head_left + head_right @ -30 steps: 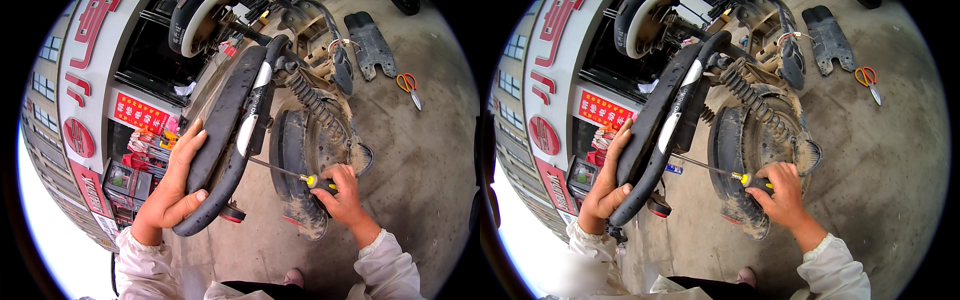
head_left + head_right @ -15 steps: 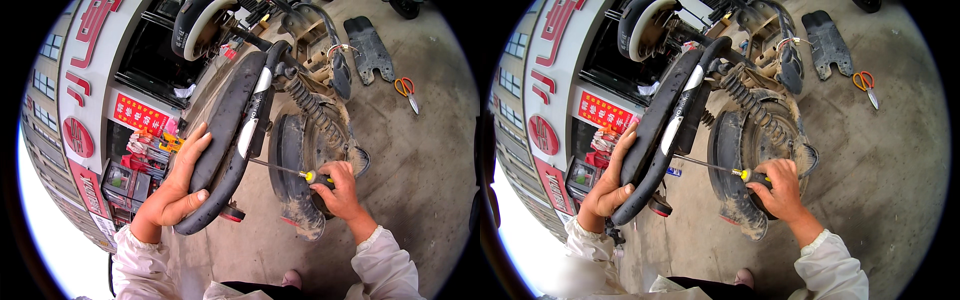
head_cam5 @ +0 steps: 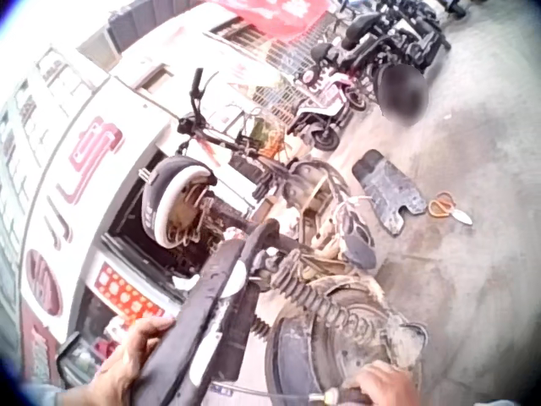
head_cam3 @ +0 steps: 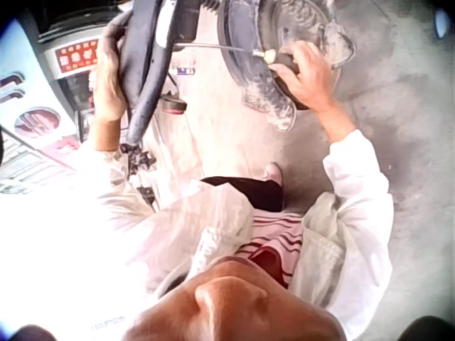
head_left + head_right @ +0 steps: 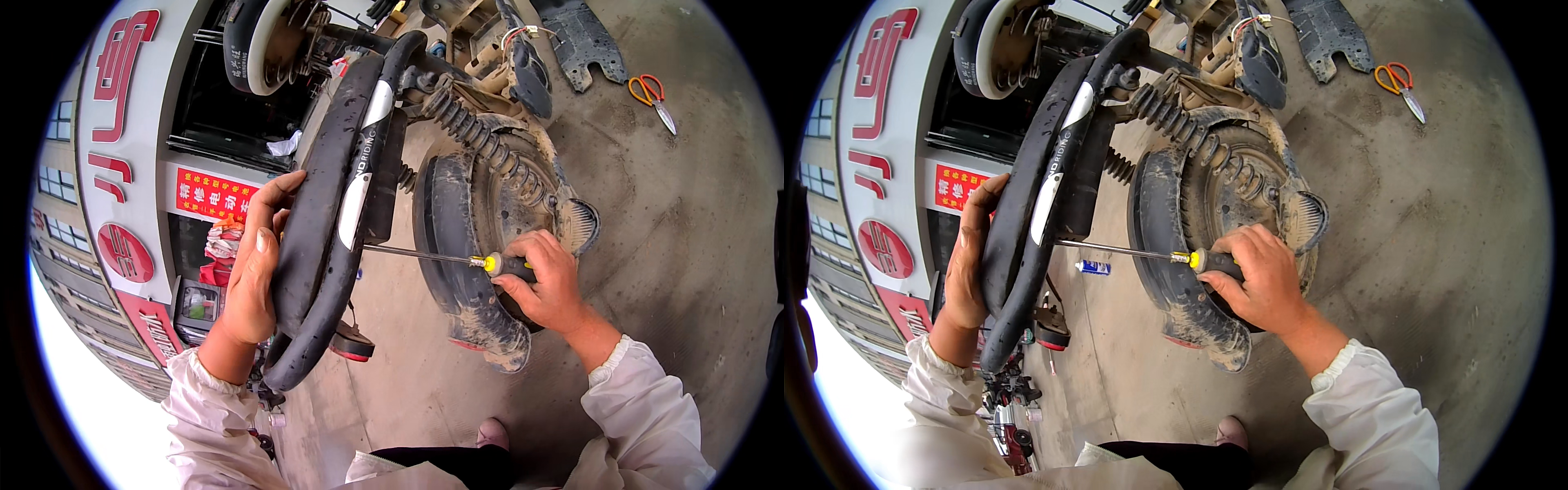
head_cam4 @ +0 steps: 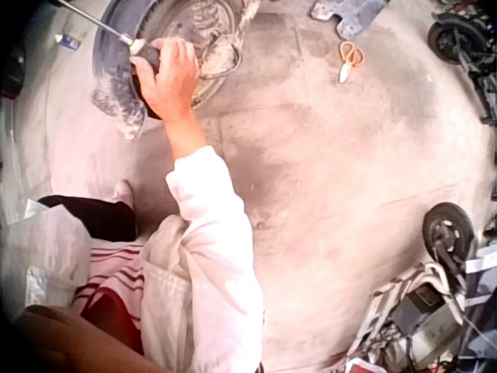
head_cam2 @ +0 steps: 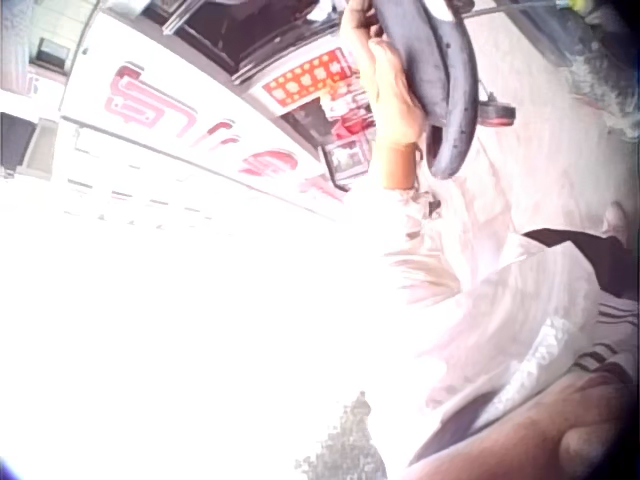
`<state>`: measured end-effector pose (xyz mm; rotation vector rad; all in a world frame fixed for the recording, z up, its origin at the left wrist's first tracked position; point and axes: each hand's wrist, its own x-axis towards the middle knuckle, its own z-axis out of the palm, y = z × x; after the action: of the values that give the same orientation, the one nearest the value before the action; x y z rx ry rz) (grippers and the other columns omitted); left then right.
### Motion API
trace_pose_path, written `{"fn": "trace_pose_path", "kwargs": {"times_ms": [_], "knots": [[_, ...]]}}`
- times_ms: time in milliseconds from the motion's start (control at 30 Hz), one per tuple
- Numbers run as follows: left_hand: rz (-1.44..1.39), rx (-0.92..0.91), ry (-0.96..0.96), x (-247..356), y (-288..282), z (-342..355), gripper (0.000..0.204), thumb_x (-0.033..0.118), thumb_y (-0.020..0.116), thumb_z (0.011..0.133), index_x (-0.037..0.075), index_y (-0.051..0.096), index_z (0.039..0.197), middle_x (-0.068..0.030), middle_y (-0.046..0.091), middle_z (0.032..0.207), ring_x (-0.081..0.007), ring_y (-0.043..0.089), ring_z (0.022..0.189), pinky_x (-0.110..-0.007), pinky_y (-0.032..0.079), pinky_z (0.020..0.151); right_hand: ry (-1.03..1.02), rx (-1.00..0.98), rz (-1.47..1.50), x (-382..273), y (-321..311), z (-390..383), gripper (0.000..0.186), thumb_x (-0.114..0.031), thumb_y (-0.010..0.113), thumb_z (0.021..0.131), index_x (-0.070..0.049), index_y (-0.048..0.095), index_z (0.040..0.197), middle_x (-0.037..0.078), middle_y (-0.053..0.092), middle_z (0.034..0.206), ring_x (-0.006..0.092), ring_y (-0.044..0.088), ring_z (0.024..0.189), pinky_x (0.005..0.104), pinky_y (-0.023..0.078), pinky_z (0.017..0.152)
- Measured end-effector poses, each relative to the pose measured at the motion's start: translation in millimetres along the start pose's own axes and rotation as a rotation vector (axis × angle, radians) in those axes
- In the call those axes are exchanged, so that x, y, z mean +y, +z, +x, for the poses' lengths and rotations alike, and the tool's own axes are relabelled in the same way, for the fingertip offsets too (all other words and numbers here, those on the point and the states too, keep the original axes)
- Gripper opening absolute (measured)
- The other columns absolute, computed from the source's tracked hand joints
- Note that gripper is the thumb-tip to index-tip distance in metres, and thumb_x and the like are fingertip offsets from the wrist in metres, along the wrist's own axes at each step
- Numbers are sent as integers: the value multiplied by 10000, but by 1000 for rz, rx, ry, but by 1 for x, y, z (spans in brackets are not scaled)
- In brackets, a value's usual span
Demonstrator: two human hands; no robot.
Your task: The person removes a plastic cover from an electric scooter, then uses a screwdriver to fasten a rear grab handle onto the scooter's frame. The person handles wires, a plastic cover, a grab handle, and a screwdriver.
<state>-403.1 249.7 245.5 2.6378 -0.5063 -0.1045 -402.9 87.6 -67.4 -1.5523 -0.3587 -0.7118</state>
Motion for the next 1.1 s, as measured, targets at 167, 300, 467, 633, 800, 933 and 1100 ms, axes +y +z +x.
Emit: {"fn": "trace_pose_path", "kwargs": {"times_ms": [167,300,467,633,800,933,1100], "knots": [[-97,44,40,-10,3,-3,805,542,453,957,-44,272,1479,-211,386,1437,-242,474,1293,-341,421,1059,26,56,-7,-4,1,-1,414,-320,850,719,-54,614,931,70,640,857,300,608,780,393,488,657],[-96,100,26,-7,10,-1,891,585,507,889,-43,264,1473,-209,434,1359,-253,518,1256,-336,451,1038,-80,40,-3,-3,-6,-3,419,-336,826,733,-32,610,923,106,625,827,310,592,712,370,476,618],[-130,100,-50,-11,7,-3,975,631,581,842,-17,257,1494,-213,416,1415,-253,507,1289,-358,437,1078,-78,-86,-32,1,-7,-3,410,-428,712,830,-44,651,960,77,637,848,295,591,730,370,471,612],[-137,113,-41,-18,7,-3,967,629,581,851,-12,259,1499,-194,414,1430,-251,480,1309,-371,388,1115,70,27,-101,-13,2,-6,320,-391,729,800,-98,682,920,28,596,868,249,566,798,377,462,672],[-112,121,-32,-11,7,-5,957,630,561,861,-17,262,1500,-194,418,1430,-246,472,1315,-367,381,1115,208,60,-128,-27,5,-13,293,-393,707,834,-144,719,989,40,535,913,263,526,834,385,434,755],[-112,108,-6,-16,9,-4,928,617,541,874,-23,281,1494,-201,425,1418,-245,479,1304,-362,386,1105,280,33,-108,-32,4,-15,287,-302,681,894,-163,719,1142,80,485,984,282,482,927,387,416,832],[-66,120,19,-7,11,-6,873,583,490,887,-37,322,1477,-210,439,1377,-251,509,1263,-332,426,1056,371,46,-92,-46,8,-15,342,-319,651,933,-200,698,1251,120,478,1064,309,452,990,420,407,895]]}}
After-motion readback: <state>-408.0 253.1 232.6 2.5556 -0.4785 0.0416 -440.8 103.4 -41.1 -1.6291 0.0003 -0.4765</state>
